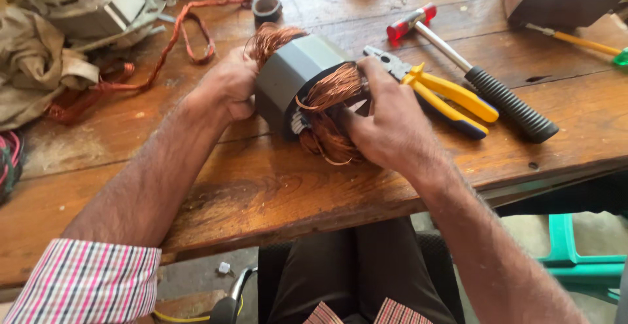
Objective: The person winds copper wire around a gray cylindrical motor stator core, using a small yellow-handled tool to press the wire into slots. The person rotates the stator and continues winding the wire by hand.
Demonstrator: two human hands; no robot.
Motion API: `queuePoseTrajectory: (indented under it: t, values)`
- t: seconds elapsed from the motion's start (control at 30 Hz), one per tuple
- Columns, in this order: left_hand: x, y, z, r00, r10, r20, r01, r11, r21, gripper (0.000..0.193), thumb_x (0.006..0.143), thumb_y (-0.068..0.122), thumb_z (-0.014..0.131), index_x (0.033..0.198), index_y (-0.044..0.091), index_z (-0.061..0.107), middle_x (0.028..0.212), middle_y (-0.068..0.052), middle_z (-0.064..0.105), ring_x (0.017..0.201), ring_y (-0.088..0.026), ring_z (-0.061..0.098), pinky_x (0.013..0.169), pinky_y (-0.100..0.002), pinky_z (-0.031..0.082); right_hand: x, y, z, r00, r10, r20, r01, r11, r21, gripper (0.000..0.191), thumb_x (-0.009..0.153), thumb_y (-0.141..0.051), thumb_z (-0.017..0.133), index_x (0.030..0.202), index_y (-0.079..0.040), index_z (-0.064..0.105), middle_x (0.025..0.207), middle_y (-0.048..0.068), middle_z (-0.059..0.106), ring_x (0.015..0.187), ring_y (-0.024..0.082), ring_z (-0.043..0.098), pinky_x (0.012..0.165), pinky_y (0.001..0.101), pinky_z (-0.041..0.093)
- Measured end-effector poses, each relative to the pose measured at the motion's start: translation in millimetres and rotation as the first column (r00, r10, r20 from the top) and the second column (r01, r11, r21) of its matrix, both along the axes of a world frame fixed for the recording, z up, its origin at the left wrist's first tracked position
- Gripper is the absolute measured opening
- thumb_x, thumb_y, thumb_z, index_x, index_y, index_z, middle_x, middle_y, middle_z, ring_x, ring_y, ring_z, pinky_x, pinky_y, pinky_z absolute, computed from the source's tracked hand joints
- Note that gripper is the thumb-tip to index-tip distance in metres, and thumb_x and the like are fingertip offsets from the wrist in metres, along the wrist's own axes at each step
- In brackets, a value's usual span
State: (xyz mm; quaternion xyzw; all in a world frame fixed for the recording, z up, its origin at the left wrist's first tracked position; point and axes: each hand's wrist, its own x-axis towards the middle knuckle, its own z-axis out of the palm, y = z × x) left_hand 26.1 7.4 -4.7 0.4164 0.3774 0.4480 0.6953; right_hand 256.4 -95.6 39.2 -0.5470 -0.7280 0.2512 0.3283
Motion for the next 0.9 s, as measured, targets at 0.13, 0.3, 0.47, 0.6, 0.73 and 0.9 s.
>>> queuePoseTrajectory:
  t: [0.13, 0.3, 0.47, 0.6, 0.73, 0.9]
  values:
    - [1, 7, 1, 0.985, 0.059, -0.16, -0.066, 0.997, -0.038, 0.022, 0.097, 0.008, 0.067, 0.115, -0.002, 0.074, 0.096, -0.013, 0.078, 0.078, -0.018, 0.075, 0.064, -0.033, 0.066, 2, 0, -5, 0.998, 0.001, -0.065, -0.004, 0.999, -0.043, 0.05, 0.09, -0.027, 0.07, 0.131, -0.002, 0.053, 0.11, 0.019, 0.077, 0.099, 0.026, 0.078, 0.085, 0.0387, 0.062]
    - [1, 5, 9, 0.975, 0.073, -0.21, -0.1, 0.987, -0.123, 0.022, 0.097, 0.016, 0.065, 0.114, 0.007, 0.076, 0.094, -0.008, 0.078, 0.078, -0.015, 0.074, 0.062, -0.03, 0.064, 3, 0, -4, 0.992, 0.085, -0.09, -0.072, 0.988, 0.137, 0.044, 0.094, -0.025, 0.072, 0.128, 0.0, 0.057, 0.109, 0.02, 0.076, 0.101, 0.028, 0.077, 0.084, 0.0387, 0.061]
    - [-4, -14, 12, 0.985, -0.157, -0.067, 0.163, 0.981, 0.106, 0.035, 0.092, 0.009, 0.071, 0.127, 0.003, 0.068, 0.107, -0.007, 0.075, 0.09, -0.014, 0.072, 0.077, -0.029, 0.063, -1, -6, -8, 0.974, -0.024, -0.225, 0.011, 0.998, -0.059, 0.049, 0.09, -0.026, 0.071, 0.132, -0.007, 0.057, 0.103, 0.015, 0.08, 0.092, 0.021, 0.082, 0.077, 0.0331, 0.063]
    - [-9, -16, 12, 0.969, -0.206, -0.139, 0.235, 0.944, 0.233, 0.056, 0.084, 0.007, 0.079, 0.137, 0.001, 0.061, 0.121, -0.01, 0.072, 0.108, -0.017, 0.071, 0.097, -0.032, 0.063, 1, -7, -20, 0.938, 0.03, -0.346, -0.028, 1.0, 0.011, 0.046, 0.092, -0.019, 0.073, 0.133, -0.005, 0.058, 0.111, 0.012, 0.078, 0.096, 0.018, 0.08, 0.077, 0.0297, 0.064]
    - [-10, -10, 9, 0.964, -0.263, -0.033, 0.263, 0.93, 0.258, 0.064, 0.084, 0.005, 0.083, 0.141, 0.001, 0.055, 0.128, -0.011, 0.068, 0.116, -0.019, 0.069, 0.103, -0.035, 0.062, 3, -9, -34, 0.92, 0.06, -0.386, -0.001, 0.988, 0.151, 0.045, 0.096, -0.01, 0.07, 0.138, -0.004, 0.055, 0.11, 0.011, 0.072, 0.096, 0.017, 0.074, 0.074, 0.0268, 0.064]
    - [-9, -8, 4, 0.977, -0.207, -0.06, 0.215, 0.936, 0.279, 0.057, 0.087, 0.001, 0.079, 0.139, 0.001, 0.055, 0.125, -0.01, 0.069, 0.111, -0.018, 0.071, 0.097, -0.034, 0.065, 5, -15, -39, 0.89, 0.089, -0.446, -0.033, 0.991, 0.132, 0.048, 0.098, -0.005, 0.071, 0.141, -0.004, 0.049, 0.101, 0.009, 0.071, 0.095, 0.013, 0.072, 0.075, 0.0249, 0.065]
